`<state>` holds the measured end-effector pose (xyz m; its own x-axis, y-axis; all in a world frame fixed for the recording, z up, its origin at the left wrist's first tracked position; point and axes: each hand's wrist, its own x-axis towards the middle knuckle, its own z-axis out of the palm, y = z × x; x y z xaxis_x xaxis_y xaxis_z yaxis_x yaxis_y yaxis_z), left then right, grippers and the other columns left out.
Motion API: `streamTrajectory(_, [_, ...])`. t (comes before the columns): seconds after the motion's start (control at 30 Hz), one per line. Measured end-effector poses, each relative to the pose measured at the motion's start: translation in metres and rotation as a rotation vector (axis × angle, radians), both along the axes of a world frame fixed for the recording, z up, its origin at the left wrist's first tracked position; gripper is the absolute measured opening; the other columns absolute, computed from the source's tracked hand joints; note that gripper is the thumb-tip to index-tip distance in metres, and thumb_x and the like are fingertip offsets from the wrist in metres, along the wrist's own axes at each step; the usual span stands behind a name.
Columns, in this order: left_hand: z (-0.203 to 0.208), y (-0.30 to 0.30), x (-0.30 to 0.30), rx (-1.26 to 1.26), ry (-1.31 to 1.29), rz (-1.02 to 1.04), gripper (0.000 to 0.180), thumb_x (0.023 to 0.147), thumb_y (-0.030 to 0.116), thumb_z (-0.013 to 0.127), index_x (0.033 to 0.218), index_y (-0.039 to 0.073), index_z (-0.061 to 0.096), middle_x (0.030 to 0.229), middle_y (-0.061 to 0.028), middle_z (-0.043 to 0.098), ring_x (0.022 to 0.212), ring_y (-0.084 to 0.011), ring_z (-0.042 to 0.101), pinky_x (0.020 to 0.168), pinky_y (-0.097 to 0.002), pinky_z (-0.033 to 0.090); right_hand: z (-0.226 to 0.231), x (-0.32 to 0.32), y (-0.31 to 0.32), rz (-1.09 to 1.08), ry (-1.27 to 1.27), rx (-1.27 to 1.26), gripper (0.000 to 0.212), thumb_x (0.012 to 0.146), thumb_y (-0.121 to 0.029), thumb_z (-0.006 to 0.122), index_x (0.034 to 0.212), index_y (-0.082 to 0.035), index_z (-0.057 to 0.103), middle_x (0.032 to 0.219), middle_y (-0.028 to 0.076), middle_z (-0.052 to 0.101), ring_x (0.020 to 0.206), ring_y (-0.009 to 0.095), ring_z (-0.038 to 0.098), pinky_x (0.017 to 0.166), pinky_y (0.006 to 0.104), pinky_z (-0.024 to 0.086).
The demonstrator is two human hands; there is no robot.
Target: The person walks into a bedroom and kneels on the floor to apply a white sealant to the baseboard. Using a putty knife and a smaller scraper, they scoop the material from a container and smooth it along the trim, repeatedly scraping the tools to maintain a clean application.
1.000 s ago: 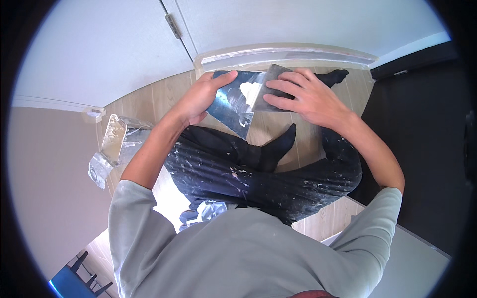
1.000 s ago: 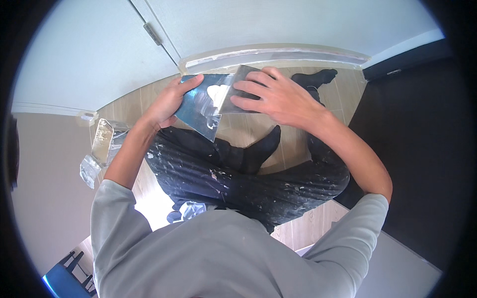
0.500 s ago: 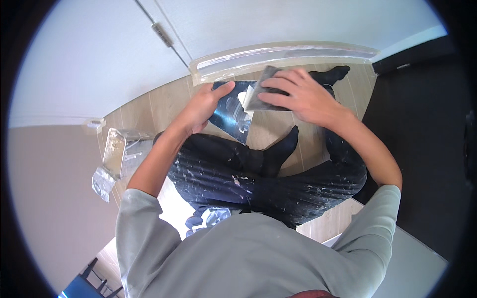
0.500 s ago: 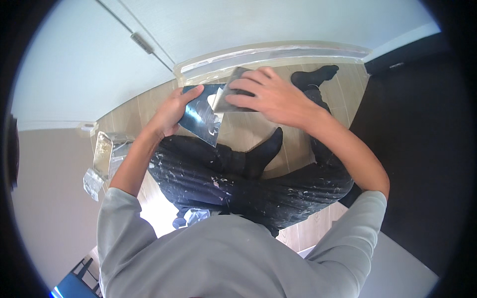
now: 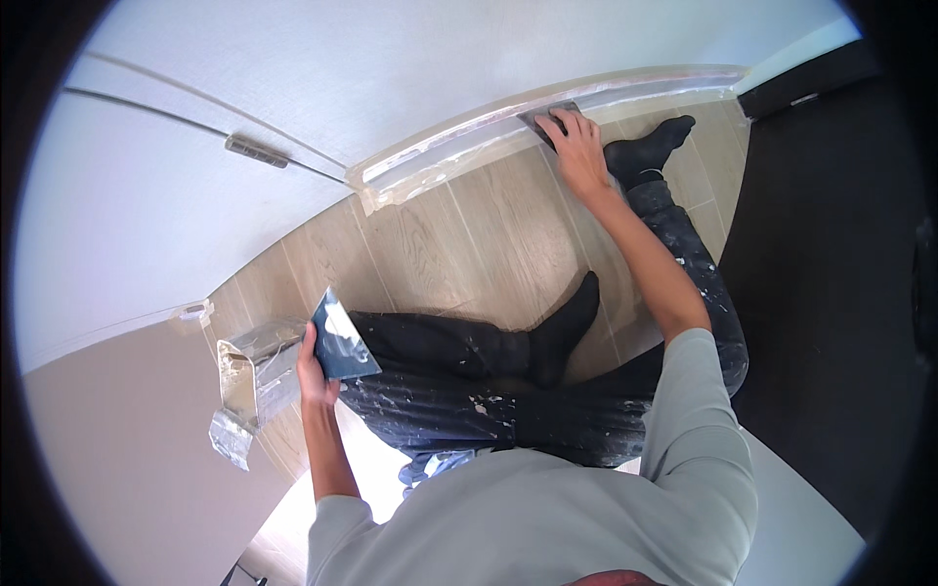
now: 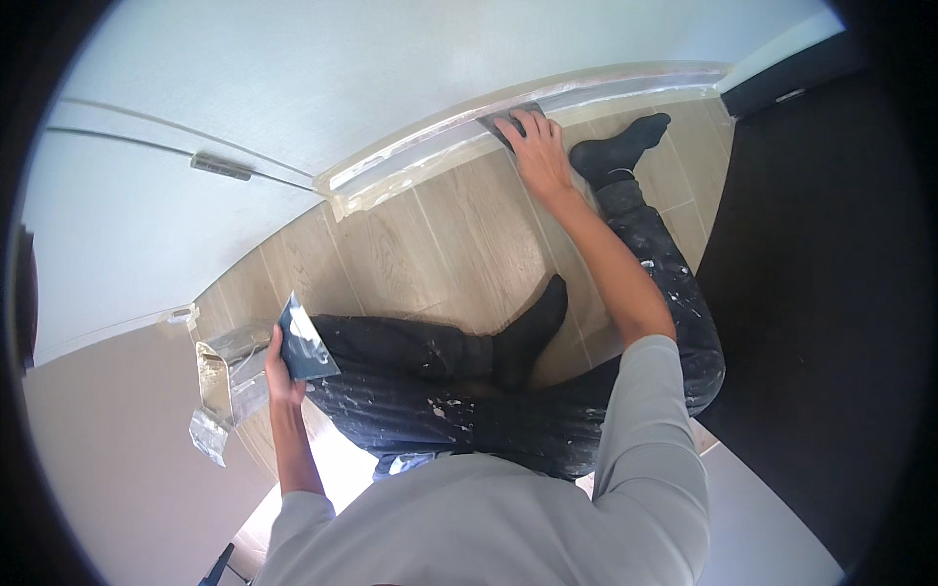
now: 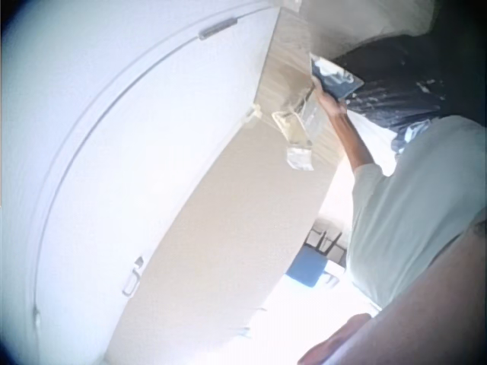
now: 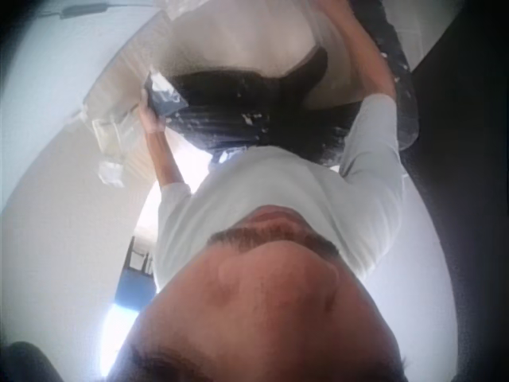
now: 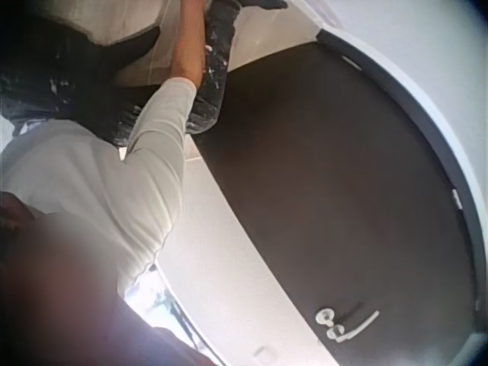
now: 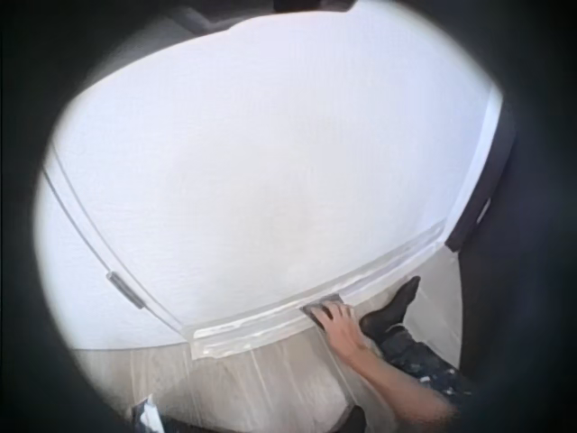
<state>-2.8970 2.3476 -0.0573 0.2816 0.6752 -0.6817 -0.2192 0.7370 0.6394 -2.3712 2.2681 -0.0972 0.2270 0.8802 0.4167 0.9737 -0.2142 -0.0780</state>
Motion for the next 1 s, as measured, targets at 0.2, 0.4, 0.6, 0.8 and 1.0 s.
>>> streamTrajectory(0.2, [-0.019, -0.010, -0.004, 0.054, -0.077, 0.108, 0.038, 0.101, 0.036, 0.054, 0.119, 0.004, 0.062, 0.106, -0.0063, 0.071, 0.092, -0.0191, 0.069, 0.084, -0.0339, 0.055, -0.024, 0.015, 0.019, -0.021, -0.073, -0.046, 0.050, 0.087, -0.004, 0.049, 0.135, -0.018, 0.053, 0.131, 0.011, 0.049, 0.125, 0.029, 0.043, 0.103, 0.0450, 0.033])
streamTrajectory(0.4, [-0.026, -0.004, -0.007, 0.004, -0.105, 0.135, 0.036, 0.101, 0.035, 0.054, 0.118, 0.005, 0.063, 0.105, -0.0052, 0.071, 0.091, -0.0182, 0.069, 0.083, -0.0327, 0.055, -0.033, 0.018, 0.024, -0.042, -0.072, -0.049, 0.051, 0.087, -0.005, 0.049, 0.136, -0.019, 0.053, 0.132, 0.011, 0.049, 0.126, 0.028, 0.043, 0.104, 0.0452, 0.032])
streamTrajectory(0.6, [-0.028, -0.002, -0.010, 0.009, -0.123, 0.121, 0.036, 0.101, 0.034, 0.055, 0.118, 0.005, 0.063, 0.105, -0.0054, 0.071, 0.091, -0.0181, 0.070, 0.082, -0.0326, 0.056, -0.039, 0.020, 0.027, -0.040, -0.074, -0.016, 0.054, 0.084, -0.001, 0.050, 0.135, -0.019, 0.054, 0.132, 0.010, 0.049, 0.127, 0.027, 0.042, 0.104, 0.0449, 0.032])
streamTrajectory(0.8, [-0.024, -0.004, -0.007, -0.003, -0.134, 0.126, 0.036, 0.100, 0.035, 0.055, 0.117, 0.004, 0.064, 0.104, -0.0060, 0.072, 0.088, -0.0186, 0.070, 0.080, -0.0323, 0.056, -0.032, 0.021, 0.026, -0.011, -0.067, -0.040, 0.055, 0.082, 0.000, 0.051, 0.133, -0.020, 0.055, 0.131, 0.008, 0.050, 0.127, 0.027, 0.043, 0.104, 0.0448, 0.032])
streamTrajectory(1.0, [-0.020, -0.005, -0.003, 0.006, -0.103, 0.129, 0.037, 0.100, 0.036, 0.056, 0.117, 0.004, 0.064, 0.103, -0.0061, 0.072, 0.087, -0.0187, 0.070, 0.079, -0.0324, 0.057, -0.021, 0.028, 0.017, -0.007, -0.064, -0.099, 0.056, 0.080, 0.002, 0.051, 0.132, -0.020, 0.057, 0.131, 0.008, 0.051, 0.126, 0.027, 0.043, 0.104, 0.0449, 0.032])
